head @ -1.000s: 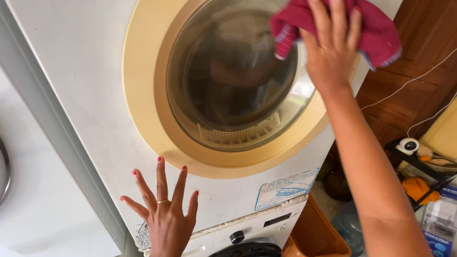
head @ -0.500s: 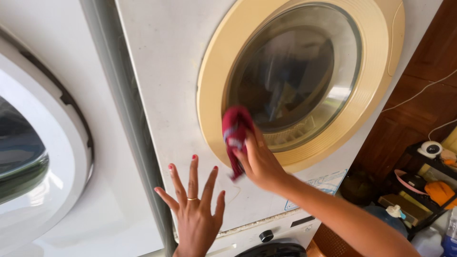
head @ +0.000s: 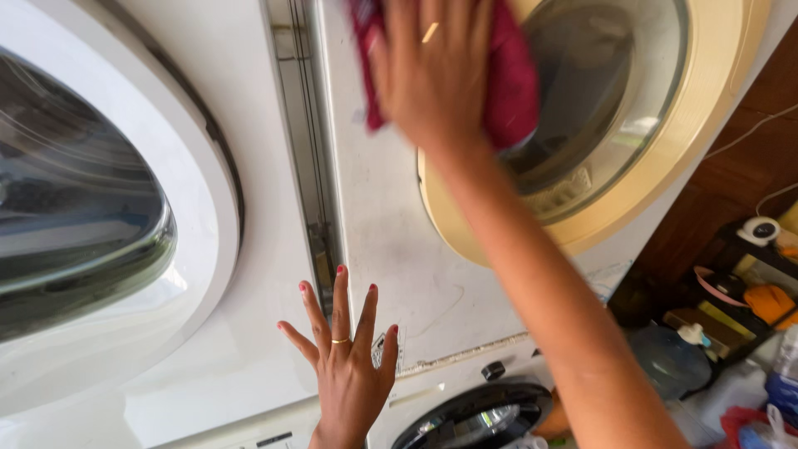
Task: The person wipes the doors and front panels of stacked washing machines with a red cloth, moving between machines and wiping the glass doors and rubber rims. They then take clothes from a basket, place garments onto pink hangers, and hang them on a drying rack.
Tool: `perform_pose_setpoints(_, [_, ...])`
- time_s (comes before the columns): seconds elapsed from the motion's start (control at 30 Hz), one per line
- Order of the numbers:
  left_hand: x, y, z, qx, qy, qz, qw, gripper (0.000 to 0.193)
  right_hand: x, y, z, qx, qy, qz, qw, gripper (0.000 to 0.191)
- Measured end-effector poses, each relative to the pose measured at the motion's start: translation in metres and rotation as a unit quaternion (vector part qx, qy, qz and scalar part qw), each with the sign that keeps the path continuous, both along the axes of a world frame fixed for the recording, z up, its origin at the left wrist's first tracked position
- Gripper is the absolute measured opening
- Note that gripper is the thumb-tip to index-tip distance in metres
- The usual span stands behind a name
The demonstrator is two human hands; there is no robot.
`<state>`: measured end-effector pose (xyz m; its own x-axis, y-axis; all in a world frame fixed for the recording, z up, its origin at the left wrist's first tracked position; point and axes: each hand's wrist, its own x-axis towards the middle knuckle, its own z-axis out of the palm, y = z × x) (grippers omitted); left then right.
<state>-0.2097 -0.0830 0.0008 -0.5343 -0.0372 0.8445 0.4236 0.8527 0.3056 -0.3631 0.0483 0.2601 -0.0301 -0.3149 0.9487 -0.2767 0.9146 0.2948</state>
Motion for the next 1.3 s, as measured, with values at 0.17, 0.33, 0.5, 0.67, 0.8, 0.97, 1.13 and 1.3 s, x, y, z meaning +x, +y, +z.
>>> perform_pose_setpoints(0.17, [0.012, -0.017, -0.022, 0.017, -0.001, 0.003, 1.0, 0.056, -0.002, -0.026, -0.229, 0.029, -0.077, 0.154, 0.985, 0.044])
perform_pose_setpoints(0.33, [0.023, -0.042, -0.057, 0.023, -0.033, 0.009, 0.999, 0.059, 0.035, 0.022, -0.431, -0.017, -0.158, 0.167, 0.973, 0.017])
perform_pose_setpoints(0.5, [0.022, -0.041, -0.084, 0.032, -0.079, -0.004, 0.996, 0.059, 0.02, 0.092, -0.422, -0.327, -0.124, 0.092, 0.932, 0.059])
perform_pose_setpoints(0.67, [0.015, -0.014, -0.093, 0.055, -0.08, -0.041, 0.994, 0.053, -0.008, 0.147, -0.379, -0.491, -0.046, 0.036, 0.869, 0.055])
perform_pose_setpoints(0.8, [0.004, 0.012, -0.092, 0.06, -0.066, -0.061, 0.994, 0.055, 0.009, 0.075, -0.42, -0.54, -0.132, 0.124, 0.822, 0.072])
perform_pose_setpoints(0.97, [-0.014, 0.058, -0.095, 0.077, -0.033, -0.101, 0.991, 0.056, 0.038, 0.019, -0.495, -0.227, -0.163, 0.079, 0.957, 0.058])
perform_pose_setpoints(1.13, [-0.024, 0.099, -0.115, 0.047, -0.047, -0.119, 0.991, 0.058, 0.031, 0.124, -0.528, -0.158, -0.205, 0.021, 0.966, 0.051])
perform_pose_setpoints(1.3, [-0.044, 0.137, -0.128, 0.039, -0.043, -0.094, 0.994, 0.057, -0.037, 0.313, -0.453, -0.494, -0.174, -0.031, 0.851, 0.059])
